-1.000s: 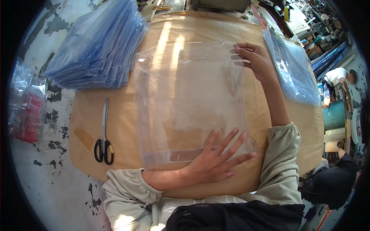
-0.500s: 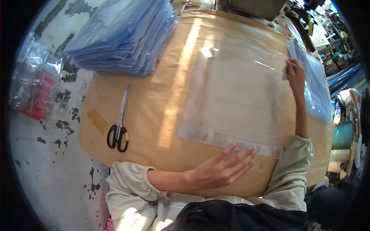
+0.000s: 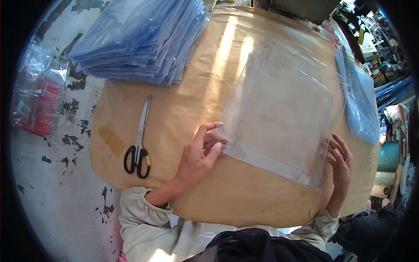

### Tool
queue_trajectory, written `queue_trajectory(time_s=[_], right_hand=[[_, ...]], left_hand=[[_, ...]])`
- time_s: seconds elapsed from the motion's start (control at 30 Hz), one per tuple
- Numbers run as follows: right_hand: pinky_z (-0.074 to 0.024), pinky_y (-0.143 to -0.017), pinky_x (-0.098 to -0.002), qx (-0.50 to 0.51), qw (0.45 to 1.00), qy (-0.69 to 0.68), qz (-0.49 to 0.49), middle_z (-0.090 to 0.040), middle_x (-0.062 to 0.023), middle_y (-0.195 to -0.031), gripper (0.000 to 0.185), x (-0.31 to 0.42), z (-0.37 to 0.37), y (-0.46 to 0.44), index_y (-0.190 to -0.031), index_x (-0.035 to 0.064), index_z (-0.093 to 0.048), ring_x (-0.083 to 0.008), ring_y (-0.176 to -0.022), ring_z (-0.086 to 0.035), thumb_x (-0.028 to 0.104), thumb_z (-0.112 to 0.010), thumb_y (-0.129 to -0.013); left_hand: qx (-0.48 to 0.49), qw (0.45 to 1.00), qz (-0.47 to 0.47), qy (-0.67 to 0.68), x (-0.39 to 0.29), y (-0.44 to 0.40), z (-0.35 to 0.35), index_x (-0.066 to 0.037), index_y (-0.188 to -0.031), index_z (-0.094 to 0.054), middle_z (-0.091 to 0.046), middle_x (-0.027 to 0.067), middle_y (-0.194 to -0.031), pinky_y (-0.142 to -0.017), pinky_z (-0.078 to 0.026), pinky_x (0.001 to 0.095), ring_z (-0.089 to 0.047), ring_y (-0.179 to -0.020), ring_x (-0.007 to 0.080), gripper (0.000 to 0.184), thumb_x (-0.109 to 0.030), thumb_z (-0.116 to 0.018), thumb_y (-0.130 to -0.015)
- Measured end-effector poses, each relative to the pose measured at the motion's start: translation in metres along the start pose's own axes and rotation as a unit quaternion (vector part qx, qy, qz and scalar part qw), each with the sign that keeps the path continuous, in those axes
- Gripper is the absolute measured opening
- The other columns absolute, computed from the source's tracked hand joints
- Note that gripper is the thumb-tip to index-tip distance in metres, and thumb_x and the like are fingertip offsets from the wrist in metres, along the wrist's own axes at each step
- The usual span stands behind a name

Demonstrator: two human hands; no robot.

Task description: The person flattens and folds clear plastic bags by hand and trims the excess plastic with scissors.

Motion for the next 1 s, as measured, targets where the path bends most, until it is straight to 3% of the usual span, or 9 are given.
queue_trajectory(time_s=[0.07, 0.17, 0.3, 0.5, 0.6, 0.77, 0.87, 0.97, 1.0], right_hand=[[-0.0473, -0.093, -0.0359, 0.000, 0.992, -0.119, -0.045, -0.048, -0.0229, -0.132, 0.070, -0.003, 0.001, 0.001, -0.141, -0.0044, -0.027, -0.0287, -0.124, -0.048, 0.025, -0.060, -0.088], [-0.0312, -0.108, -0.0391, 0.092, 0.971, -0.212, 0.067, -0.034, -0.0242, -0.143, 0.072, 0.008, -0.016, 0.001, -0.143, -0.0056, -0.022, -0.0292, -0.135, -0.033, 0.019, -0.060, -0.087], [-0.0085, -0.114, -0.0357, 0.129, 0.977, 0.149, 0.085, -0.012, -0.0208, -0.153, 0.076, 0.018, -0.053, 0.006, -0.145, -0.0068, -0.012, -0.0275, -0.143, -0.009, 0.030, -0.051, -0.090], [0.0022, -0.114, -0.0373, 0.214, 0.973, -0.076, 0.048, -0.009, -0.0201, -0.153, 0.093, 0.023, -0.053, 0.009, -0.148, 0.0023, -0.003, -0.0267, -0.143, -0.005, 0.052, -0.050, -0.085], [0.0039, -0.114, -0.0394, 0.127, 0.980, -0.098, 0.119, -0.008, -0.0199, -0.154, 0.101, 0.015, -0.069, 0.004, -0.149, 0.0060, 0.001, -0.0268, -0.144, -0.004, 0.063, -0.048, -0.081], [-0.0042, -0.114, -0.0432, 0.113, 0.983, -0.109, 0.096, -0.010, -0.0214, -0.153, 0.098, 0.027, -0.047, 0.000, -0.148, 0.0037, -0.007, -0.0286, -0.143, -0.007, 0.067, -0.042, -0.083], [-0.0193, -0.112, -0.0444, 0.075, 0.980, 0.029, 0.184, -0.022, -0.0239, -0.149, 0.091, 0.034, -0.039, 0.027, -0.147, 0.0013, -0.013, -0.0311, -0.139, -0.024, 0.057, -0.051, -0.085], [-0.0429, -0.096, -0.0411, -0.009, 0.908, 0.354, 0.224, -0.033, -0.0247, -0.144, 0.075, 0.049, -0.074, 0.061, -0.145, 0.0007, -0.021, -0.0310, -0.124, -0.048, 0.031, -0.059, -0.088], [-0.0463, -0.089, -0.0382, -0.043, 0.920, 0.345, 0.183, -0.036, -0.0254, -0.142, 0.069, 0.038, -0.067, 0.061, -0.144, 0.0019, -0.024, -0.0296, -0.118, -0.052, 0.022, -0.058, -0.088]], left_hand=[[0.008, 1.000, 0.009, -0.028, 0.001, 0.001, 0.001, -0.003, -0.128, -0.043, -0.067, 0.0143, -0.100, -0.076, -0.055, 0.0269, -0.066, -0.091, 0.0177, 0.039, 0.002, -0.047, -0.089], [0.036, 0.998, 0.015, -0.054, -0.001, 0.005, -0.002, -0.002, -0.126, -0.046, -0.068, 0.0144, -0.099, -0.076, -0.054, 0.0257, -0.067, -0.090, 0.0172, 0.037, 0.002, -0.046, -0.089], [0.117, 0.987, 0.046, -0.095, -0.009, 0.014, -0.013, -0.002, -0.125, -0.049, -0.069, 0.0121, -0.098, -0.075, -0.051, 0.0217, -0.066, -0.091, 0.0138, 0.036, 0.001, -0.048, -0.088], [0.147, 0.983, 0.061, -0.092, -0.011, 0.015, -0.018, -0.003, -0.124, -0.050, -0.069, 0.0080, -0.092, -0.066, -0.047, 0.0197, -0.062, -0.076, 0.0070, 0.033, -0.009, -0.051, -0.092], [0.145, 0.981, 0.061, -0.113, 0.004, 0.012, -0.017, -0.003, -0.124, -0.050, -0.068, 0.0056, -0.089, -0.063, -0.045, 0.0192, -0.058, -0.074, 0.0044, 0.031, -0.009, -0.047, -0.094], [0.106, 0.991, 0.021, -0.075, 0.009, 0.005, -0.014, -0.002, -0.121, -0.052, -0.065, 0.0056, -0.095, -0.061, -0.040, 0.0175, -0.056, -0.079, 0.0039, 0.028, -0.006, -0.043, -0.095], [0.049, 0.997, -0.014, -0.060, 0.011, 0.004, -0.011, -0.002, -0.116, -0.054, -0.066, 0.0047, -0.088, -0.061, -0.042, 0.0216, -0.051, -0.066, 0.0055, 0.025, -0.009, -0.047, -0.093], [0.072, 0.995, -0.008, -0.075, 0.006, 0.006, -0.012, -0.002, -0.122, -0.049, -0.065, 0.0059, -0.087, -0.062, -0.042, 0.0203, -0.057, -0.074, 0.0060, 0.029, -0.008, -0.047, -0.094], [0.073, 0.994, -0.010, -0.078, 0.005, 0.007, -0.012, -0.002, -0.124, -0.045, -0.065, 0.0060, -0.087, -0.062, -0.042, 0.0200, -0.058, -0.076, 0.0064, 0.031, -0.008, -0.048, -0.094]])
Point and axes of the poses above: each hand's wrist, its own y-axis away from the middle knuckle, its own z-axis out of the back of the hand, x = y × z, the point moved 7 cm from there along -y, towards the middle knuckle
